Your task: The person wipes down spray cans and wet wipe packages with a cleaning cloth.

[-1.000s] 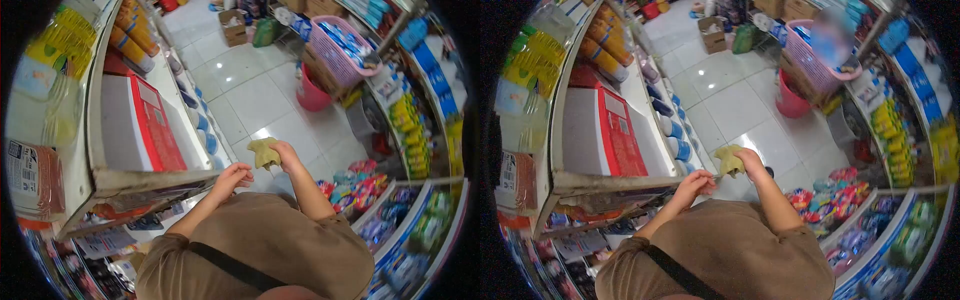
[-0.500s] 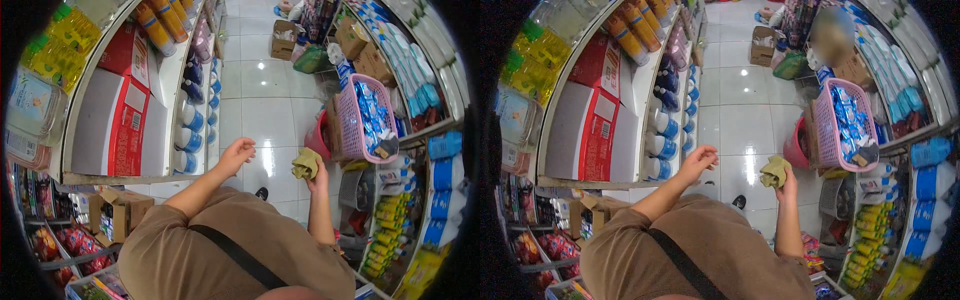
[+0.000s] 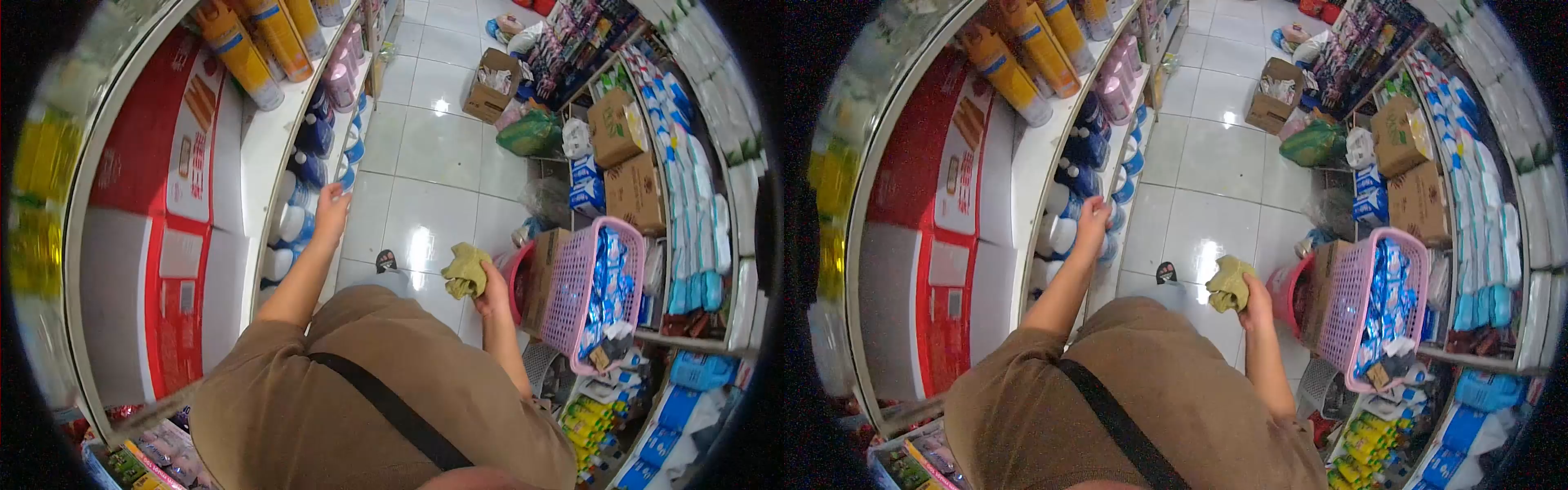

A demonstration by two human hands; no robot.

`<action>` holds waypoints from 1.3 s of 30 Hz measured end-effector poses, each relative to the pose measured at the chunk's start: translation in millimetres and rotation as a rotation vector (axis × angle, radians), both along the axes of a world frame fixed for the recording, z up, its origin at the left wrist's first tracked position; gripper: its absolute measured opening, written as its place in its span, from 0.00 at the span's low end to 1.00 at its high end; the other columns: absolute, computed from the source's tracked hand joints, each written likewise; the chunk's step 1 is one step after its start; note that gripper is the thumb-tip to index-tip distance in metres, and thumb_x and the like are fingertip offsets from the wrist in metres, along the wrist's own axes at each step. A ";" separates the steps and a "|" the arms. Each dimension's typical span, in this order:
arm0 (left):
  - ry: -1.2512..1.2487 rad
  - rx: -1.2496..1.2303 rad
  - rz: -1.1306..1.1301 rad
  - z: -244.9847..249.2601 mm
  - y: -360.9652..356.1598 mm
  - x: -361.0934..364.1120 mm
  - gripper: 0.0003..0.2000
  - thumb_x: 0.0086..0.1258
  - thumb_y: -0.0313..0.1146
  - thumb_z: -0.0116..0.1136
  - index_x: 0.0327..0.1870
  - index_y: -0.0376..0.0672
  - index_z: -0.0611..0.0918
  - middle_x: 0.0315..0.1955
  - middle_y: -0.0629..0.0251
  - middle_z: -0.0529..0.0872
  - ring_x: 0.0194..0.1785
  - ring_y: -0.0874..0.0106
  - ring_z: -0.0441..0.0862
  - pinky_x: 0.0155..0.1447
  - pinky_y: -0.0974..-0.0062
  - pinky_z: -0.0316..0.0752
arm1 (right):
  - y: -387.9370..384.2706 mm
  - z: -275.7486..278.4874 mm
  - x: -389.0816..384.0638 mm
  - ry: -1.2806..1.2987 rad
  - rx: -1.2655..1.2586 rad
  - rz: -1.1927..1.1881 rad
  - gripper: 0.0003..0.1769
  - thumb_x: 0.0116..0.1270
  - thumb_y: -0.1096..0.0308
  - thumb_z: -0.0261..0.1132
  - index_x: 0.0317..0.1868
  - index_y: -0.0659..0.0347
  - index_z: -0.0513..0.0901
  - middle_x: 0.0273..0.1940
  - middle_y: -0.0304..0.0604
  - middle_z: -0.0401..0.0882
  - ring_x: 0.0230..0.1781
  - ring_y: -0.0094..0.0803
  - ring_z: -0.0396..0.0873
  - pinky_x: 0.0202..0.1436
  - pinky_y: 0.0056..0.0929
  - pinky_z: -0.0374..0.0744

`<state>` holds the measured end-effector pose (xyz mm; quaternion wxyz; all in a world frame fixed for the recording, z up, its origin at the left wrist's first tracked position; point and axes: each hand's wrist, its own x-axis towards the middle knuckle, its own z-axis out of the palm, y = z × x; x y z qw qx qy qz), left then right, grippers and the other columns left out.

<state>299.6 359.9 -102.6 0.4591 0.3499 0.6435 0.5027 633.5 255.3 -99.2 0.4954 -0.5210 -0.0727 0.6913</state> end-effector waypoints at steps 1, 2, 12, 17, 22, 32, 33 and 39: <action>0.050 0.133 0.043 5.7 19.7 -1.7 0.22 0.60 0.32 0.56 0.55 0.38 0.67 0.45 0.64 0.72 0.46 0.74 0.71 0.47 0.77 0.70 | 21.3 6.5 -0.1 0.009 0.001 -0.022 0.16 0.65 0.64 0.54 0.47 0.67 0.72 0.41 0.45 0.77 0.40 0.33 0.77 0.42 0.30 0.76; 0.102 0.279 0.090 13.5 44.0 -3.8 0.24 0.60 0.31 0.57 0.56 0.38 0.66 0.46 0.63 0.71 0.47 0.73 0.71 0.49 0.76 0.70 | 44.1 14.9 -1.1 -0.016 0.007 -0.037 0.16 0.65 0.64 0.54 0.47 0.66 0.72 0.41 0.45 0.77 0.39 0.32 0.77 0.41 0.29 0.76; 0.735 0.370 0.803 126.0 197.8 -111.9 0.39 0.47 0.39 0.71 0.57 0.27 0.63 0.52 0.45 0.70 0.54 0.53 0.70 0.56 0.65 0.66 | 217.4 15.6 -41.0 -0.036 0.092 0.212 0.17 0.65 0.63 0.52 0.49 0.66 0.72 0.43 0.45 0.77 0.42 0.34 0.77 0.43 0.31 0.77; 0.655 0.296 0.823 105.3 211.0 -135.2 0.27 0.47 0.35 0.71 0.46 0.31 0.73 0.40 0.53 0.81 0.44 0.62 0.79 0.51 0.70 0.70 | 283.1 6.8 -59.8 -0.146 0.131 0.532 0.17 0.65 0.64 0.50 0.48 0.69 0.71 0.42 0.47 0.77 0.41 0.35 0.77 0.44 0.30 0.76; 0.475 0.426 0.832 105.2 184.0 -107.6 0.33 0.49 0.34 0.68 0.56 0.34 0.67 0.49 0.51 0.77 0.51 0.63 0.76 0.56 0.69 0.68 | 358.5 27.3 -68.9 -0.082 0.222 0.710 0.14 0.64 0.66 0.55 0.45 0.64 0.75 0.38 0.41 0.78 0.36 0.27 0.77 0.39 0.25 0.75; 0.073 0.498 0.178 102.7 208.1 85.3 0.39 0.44 0.31 0.70 0.59 0.41 0.62 0.51 0.62 0.72 0.55 0.68 0.70 0.59 0.67 0.64 | 468.7 153.7 -117.1 0.225 0.793 0.898 0.21 0.65 0.70 0.54 0.58 0.65 0.64 0.51 0.42 0.70 0.52 0.27 0.69 0.53 0.24 0.69; 0.281 0.439 0.081 113.5 226.7 102.5 0.40 0.43 0.32 0.72 0.60 0.40 0.62 0.52 0.61 0.71 0.56 0.68 0.70 0.60 0.67 0.63 | 471.8 160.2 -121.4 0.204 0.858 0.843 0.21 0.66 0.70 0.53 0.58 0.65 0.63 0.52 0.43 0.69 0.53 0.28 0.68 0.55 0.25 0.68; -0.094 0.821 0.223 178.2 302.1 146.7 0.45 0.48 0.44 0.70 0.64 0.40 0.53 0.57 0.59 0.66 0.60 0.63 0.66 0.63 0.65 0.62 | 494.9 174.3 -105.0 -0.087 1.427 0.631 0.24 0.64 0.70 0.53 0.60 0.66 0.63 0.58 0.54 0.63 0.61 0.42 0.62 0.64 0.36 0.59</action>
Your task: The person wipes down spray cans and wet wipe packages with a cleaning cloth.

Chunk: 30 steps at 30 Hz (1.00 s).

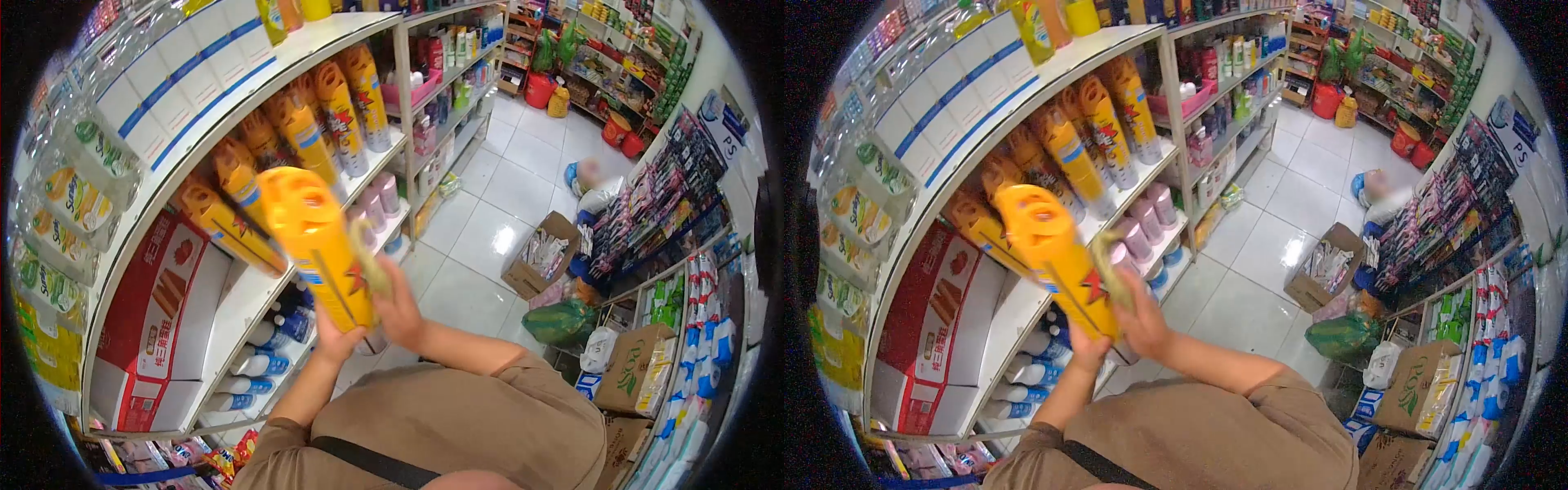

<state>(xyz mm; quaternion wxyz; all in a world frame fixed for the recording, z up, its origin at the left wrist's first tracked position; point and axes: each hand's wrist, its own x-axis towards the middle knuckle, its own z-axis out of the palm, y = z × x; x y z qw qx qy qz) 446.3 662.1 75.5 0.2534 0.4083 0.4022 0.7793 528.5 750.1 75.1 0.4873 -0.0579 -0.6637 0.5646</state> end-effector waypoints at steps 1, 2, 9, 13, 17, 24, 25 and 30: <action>-0.005 -0.016 0.005 -1.0 2.8 -5.9 0.45 0.49 0.46 0.68 0.64 0.40 0.54 0.57 0.59 0.67 0.61 0.64 0.66 0.63 0.65 0.62 | 3.5 3.2 9.4 -0.019 0.255 -0.029 0.24 0.64 0.69 0.54 0.60 0.66 0.63 0.59 0.56 0.62 0.62 0.45 0.60 0.65 0.39 0.58; -0.012 -0.034 0.009 -2.3 3.1 -12.9 0.44 0.50 0.49 0.67 0.64 0.40 0.55 0.57 0.59 0.67 0.61 0.64 0.66 0.63 0.65 0.62 | 6.2 4.2 17.2 -0.041 0.507 -0.058 0.25 0.63 0.68 0.55 0.60 0.65 0.64 0.60 0.59 0.60 0.64 0.48 0.59 0.66 0.41 0.57; -0.050 -0.141 -0.181 17.0 41.5 37.6 0.50 0.52 0.71 0.46 0.67 0.39 0.52 0.62 0.60 0.63 0.63 0.67 0.63 0.65 0.69 0.59 | 63.5 51.0 45.1 0.017 0.759 -0.127 0.22 0.61 0.66 0.57 0.58 0.53 0.72 0.65 0.51 0.57 0.66 0.65 0.46 0.66 0.55 0.50; 0.035 -0.211 -0.362 17.6 48.7 48.0 0.52 0.51 0.74 0.43 0.67 0.39 0.51 0.63 0.61 0.60 0.65 0.67 0.60 0.66 0.69 0.57 | 81.8 60.7 59.5 0.010 0.705 -0.232 0.22 0.62 0.65 0.55 0.58 0.50 0.72 0.66 0.50 0.55 0.67 0.67 0.41 0.66 0.60 0.46; -0.060 -0.198 -0.309 29.2 46.7 20.2 0.53 0.48 0.77 0.38 0.67 0.40 0.52 0.63 0.59 0.61 0.64 0.65 0.61 0.66 0.66 0.58 | 52.2 12.6 60.2 -0.053 0.951 -0.203 0.21 0.58 0.65 0.58 0.55 0.46 0.75 0.64 0.38 0.60 0.68 0.56 0.46 0.68 0.55 0.48; 0.053 -0.154 -0.265 49.6 43.3 21.7 0.56 0.43 0.76 0.48 0.66 0.38 0.52 0.60 0.60 0.65 0.62 0.67 0.64 0.64 0.66 0.59 | 71.8 43.0 59.4 0.154 1.328 -0.355 0.21 0.53 0.63 0.61 0.50 0.47 0.79 0.63 0.33 0.62 0.66 0.48 0.55 0.67 0.54 0.52; 0.123 -0.186 -0.285 51.4 42.9 28.7 0.56 0.42 0.75 0.50 0.66 0.37 0.52 0.60 0.60 0.65 0.62 0.67 0.64 0.64 0.66 0.59 | 80.7 52.0 59.9 0.218 1.324 -0.395 0.20 0.54 0.62 0.60 0.50 0.50 0.79 0.63 0.36 0.62 0.65 0.50 0.56 0.66 0.56 0.52; 0.027 -0.238 -0.445 40.4 26.6 39.4 0.54 0.44 0.63 0.64 0.65 0.36 0.52 0.59 0.58 0.66 0.62 0.66 0.65 0.63 0.67 0.60 | 81.0 69.2 55.6 0.324 0.546 -0.128 0.21 0.63 0.62 0.55 0.56 0.55 0.73 0.67 0.58 0.51 0.68 0.60 0.46 0.67 0.54 0.48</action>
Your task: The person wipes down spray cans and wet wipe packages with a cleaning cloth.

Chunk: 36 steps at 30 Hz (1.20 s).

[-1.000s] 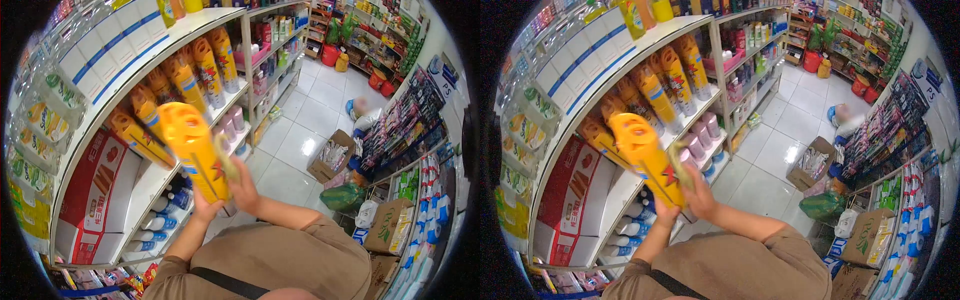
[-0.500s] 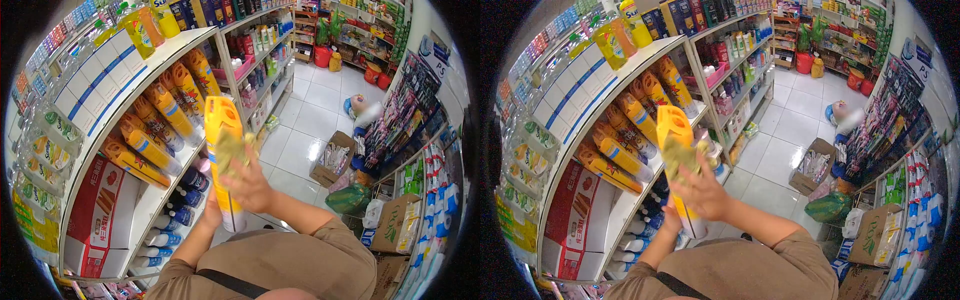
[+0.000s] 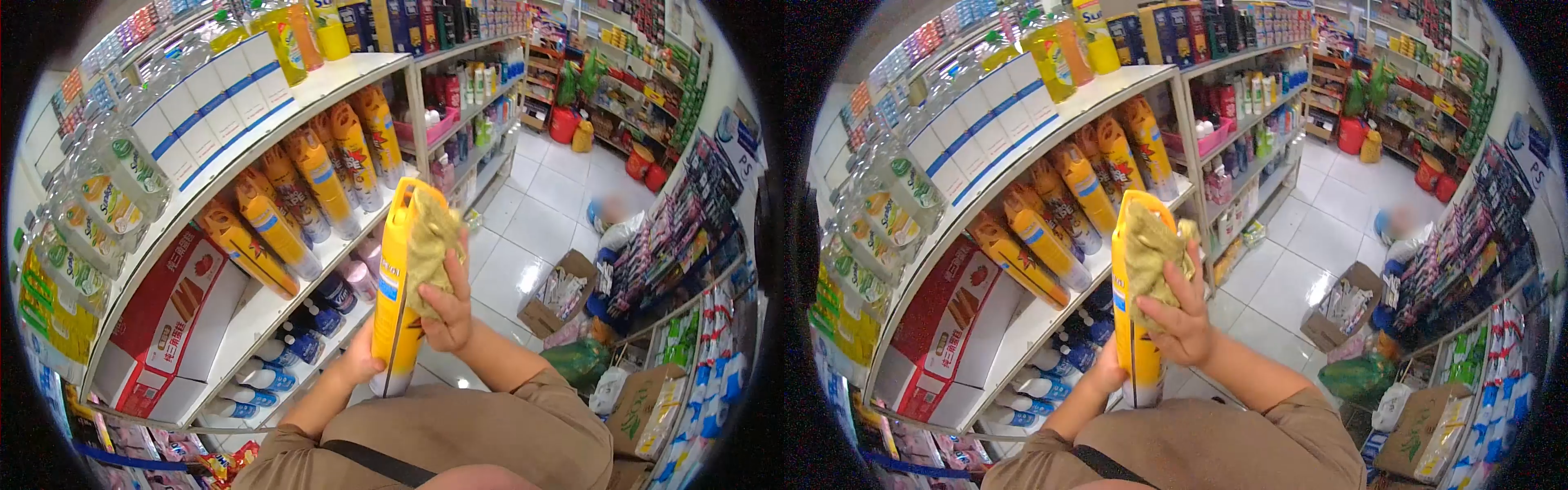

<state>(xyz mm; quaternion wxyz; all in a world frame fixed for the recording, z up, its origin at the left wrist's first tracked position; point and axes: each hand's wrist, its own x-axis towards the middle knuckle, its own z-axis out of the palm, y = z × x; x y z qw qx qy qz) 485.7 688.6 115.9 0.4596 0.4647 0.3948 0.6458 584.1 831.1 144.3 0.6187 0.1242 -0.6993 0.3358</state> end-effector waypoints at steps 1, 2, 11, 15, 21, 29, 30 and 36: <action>0.015 0.015 0.015 0.4 -2.7 -5.5 0.53 0.44 0.62 0.65 0.65 0.36 0.52 0.59 0.58 0.66 0.62 0.66 0.65 0.63 0.66 0.60 | -13.8 -23.0 -9.4 -0.024 -0.233 0.250 0.22 0.63 0.62 0.54 0.58 0.55 0.71 0.67 0.61 0.49 0.69 0.59 0.44 0.67 0.52 0.48; 0.031 0.028 0.029 -0.6 -5.7 -9.6 0.53 0.45 0.61 0.66 0.65 0.36 0.52 0.59 0.58 0.66 0.62 0.66 0.65 0.64 0.66 0.60 | -25.1 -40.8 -15.5 -0.056 -0.274 0.334 0.23 0.64 0.63 0.53 0.60 0.55 0.68 0.67 0.63 0.47 0.69 0.59 0.44 0.68 0.50 0.48; -0.029 -0.046 0.086 -36.5 -16.9 -20.5 0.48 0.51 0.53 0.65 0.66 0.37 0.52 0.59 0.58 0.66 0.61 0.66 0.66 0.63 0.66 0.61 | -33.7 -46.8 -35.4 -0.088 -0.655 0.537 0.38 0.62 0.57 0.57 0.68 0.58 0.51 0.67 0.57 0.47 0.65 0.48 0.56 0.65 0.42 0.58; -0.116 -0.127 -0.273 -53.8 -24.2 -24.6 0.47 0.51 0.54 0.65 0.66 0.36 0.53 0.57 0.57 0.68 0.60 0.65 0.68 0.59 0.65 0.65 | -11.8 -29.1 -26.2 -0.134 -0.823 0.953 0.57 0.44 0.50 0.73 0.69 0.51 0.46 0.67 0.55 0.50 0.61 0.44 0.63 0.60 0.38 0.68; -0.563 -0.108 -0.637 -80.4 -33.3 -45.0 0.41 0.51 0.54 0.63 0.59 0.31 0.63 0.47 0.46 0.75 0.48 0.53 0.76 0.52 0.55 0.71 | -31.4 -23.1 -21.6 -0.301 -0.851 0.962 0.57 0.35 0.56 0.79 0.64 0.63 0.55 0.58 0.48 0.65 0.55 0.36 0.69 0.58 0.33 0.69; 0.269 -0.101 0.147 -63.2 -44.8 -38.8 0.40 0.55 0.30 0.58 0.65 0.39 0.46 0.57 0.55 0.65 0.61 0.64 0.65 0.63 0.68 0.59 | -52.9 -14.4 -38.2 -0.136 -0.832 0.431 0.49 0.40 0.69 0.76 0.61 0.63 0.56 0.54 0.45 0.68 0.56 0.34 0.69 0.58 0.32 0.68; 0.451 -0.041 0.172 -56.3 -50.7 -31.2 0.40 0.54 0.30 0.58 0.66 0.39 0.46 0.58 0.56 0.64 0.62 0.65 0.64 0.64 0.69 0.59 | -61.9 -16.4 -41.8 -0.151 -0.834 0.343 0.49 0.40 0.70 0.76 0.61 0.63 0.56 0.55 0.45 0.67 0.56 0.34 0.68 0.58 0.31 0.68; 0.025 0.078 0.424 -97.2 -85.9 -60.1 0.43 0.56 0.56 0.59 0.63 0.37 0.53 0.56 0.57 0.67 0.58 0.68 0.67 0.61 0.69 0.63 | -130.6 -47.3 -51.4 -0.515 -0.158 -0.141 0.42 0.51 0.53 0.68 0.63 0.62 0.61 0.61 0.59 0.58 0.63 0.51 0.58 0.64 0.42 0.59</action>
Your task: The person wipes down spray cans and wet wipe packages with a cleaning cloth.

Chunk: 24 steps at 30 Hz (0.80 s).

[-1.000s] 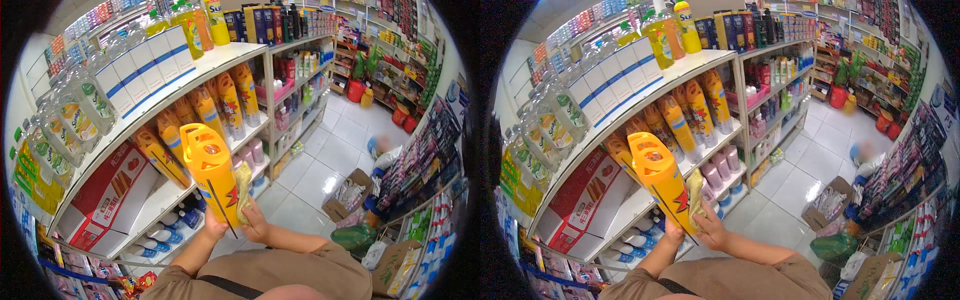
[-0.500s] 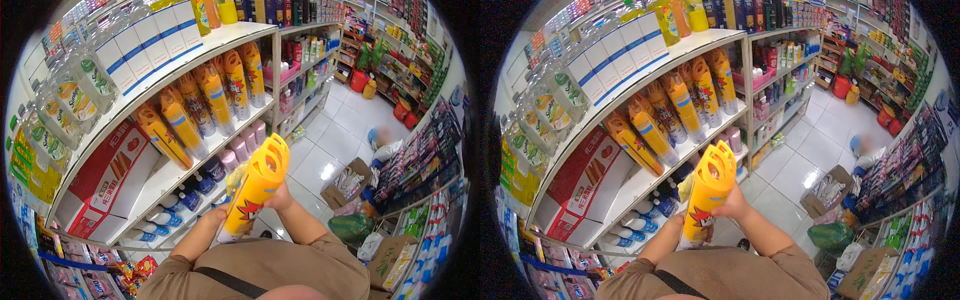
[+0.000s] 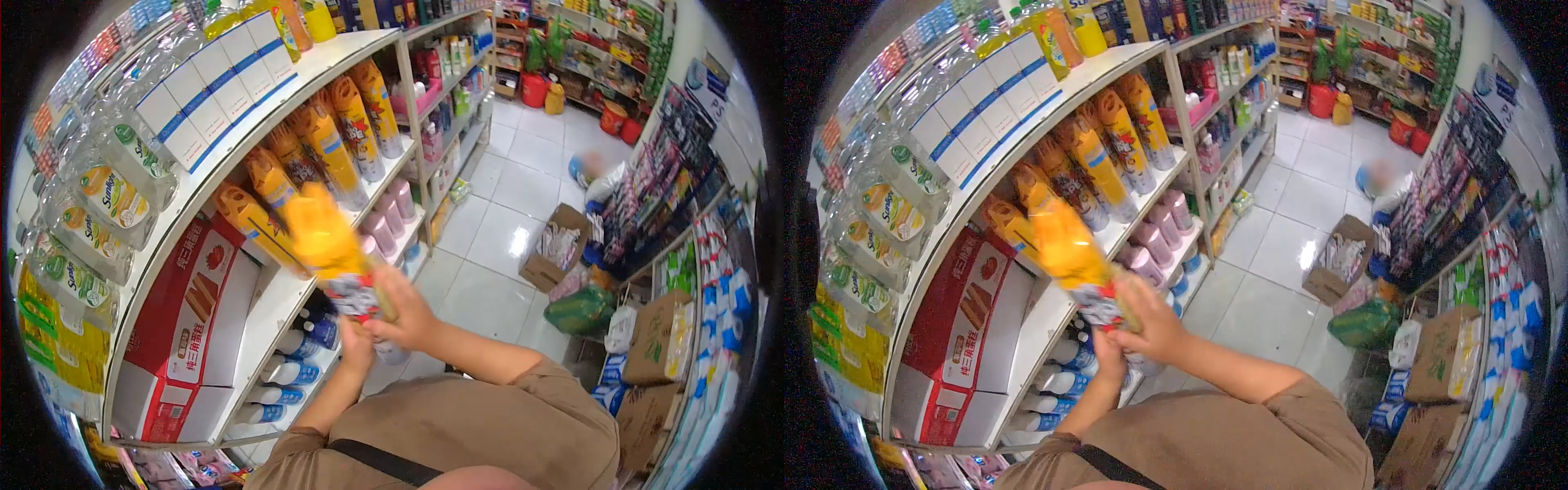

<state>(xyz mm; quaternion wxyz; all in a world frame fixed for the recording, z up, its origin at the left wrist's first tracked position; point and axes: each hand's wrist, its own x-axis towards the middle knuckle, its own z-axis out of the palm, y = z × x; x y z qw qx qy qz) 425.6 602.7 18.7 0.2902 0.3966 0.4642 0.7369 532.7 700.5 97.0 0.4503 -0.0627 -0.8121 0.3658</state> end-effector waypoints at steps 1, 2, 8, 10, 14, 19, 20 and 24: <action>-0.035 0.079 0.120 20.5 -6.5 -1.1 0.42 0.56 0.58 0.58 0.62 0.37 0.55 0.55 0.57 0.67 0.57 0.67 0.68 0.60 0.69 0.64 | -14.5 -4.1 -1.0 -0.056 0.019 0.063 0.40 0.52 0.53 0.67 0.63 0.58 0.62 0.61 0.59 0.58 0.63 0.52 0.58 0.64 0.42 0.59; -0.071 0.155 0.244 40.3 -13.9 -2.2 0.41 0.57 0.59 0.57 0.61 0.36 0.56 0.55 0.57 0.68 0.57 0.67 0.69 0.60 0.68 0.64 | -29.4 -9.3 -2.8 -0.113 0.037 0.129 0.38 0.53 0.53 0.66 0.63 0.55 0.64 0.62 0.59 0.57 0.63 0.54 0.57 0.64 0.42 0.59; -0.043 0.318 0.258 35.4 -69.9 -23.4 0.41 0.55 0.63 0.53 0.61 0.40 0.61 0.54 0.59 0.71 0.55 0.63 0.72 0.58 0.64 0.68 | -82.1 -41.2 -15.9 0.024 0.039 0.131 0.30 0.61 0.53 0.58 0.61 0.57 0.65 0.62 0.56 0.58 0.64 0.52 0.57 0.65 0.40 0.59; -0.098 0.338 0.174 25.5 -86.0 -16.5 0.44 0.51 0.63 0.58 0.62 0.40 0.60 0.55 0.59 0.71 0.56 0.63 0.71 0.59 0.62 0.68 | -98.6 -42.5 -15.6 0.024 -0.354 0.228 0.33 0.63 0.49 0.55 0.62 0.62 0.63 0.62 0.56 0.59 0.64 0.48 0.57 0.66 0.38 0.57; 0.028 0.228 -0.102 7.1 -115.3 -21.4 0.44 0.49 0.57 0.65 0.61 0.37 0.61 0.58 0.59 0.68 0.59 0.64 0.69 0.62 0.65 0.63 | -117.6 -58.6 -23.3 -0.018 -1.353 0.550 0.27 0.65 0.55 0.54 0.60 0.61 0.66 0.59 0.45 0.66 0.60 0.32 0.64 0.61 0.29 0.63; 0.563 0.035 -0.116 7.0 -121.8 -17.3 0.42 0.47 0.59 0.66 0.55 0.33 0.69 0.50 0.59 0.76 0.54 0.63 0.74 0.58 0.66 0.67 | -139.6 -75.2 -7.7 -0.060 -1.440 0.550 0.23 0.65 0.54 0.53 0.56 0.57 0.73 0.50 0.38 0.75 0.50 0.24 0.72 0.55 0.25 0.69; 0.551 0.030 -0.112 9.7 -121.5 -14.0 0.41 0.46 0.59 0.66 0.54 0.33 0.70 0.48 0.59 0.77 0.52 0.63 0.75 0.57 0.67 0.68 | -142.3 -76.4 -6.6 -0.124 -1.464 0.468 0.23 0.65 0.53 0.53 0.55 0.58 0.73 0.50 0.38 0.75 0.50 0.24 0.73 0.54 0.25 0.70; -0.038 0.107 -0.187 -4.7 -124.6 -5.1 0.43 0.46 0.59 0.67 0.55 0.32 0.67 0.50 0.59 0.75 0.54 0.65 0.72 0.59 0.69 0.65 | -148.5 -83.8 -10.1 -0.203 -1.376 0.263 0.25 0.67 0.49 0.51 0.50 0.62 0.76 0.46 0.40 0.79 0.42 0.26 0.76 0.48 0.25 0.73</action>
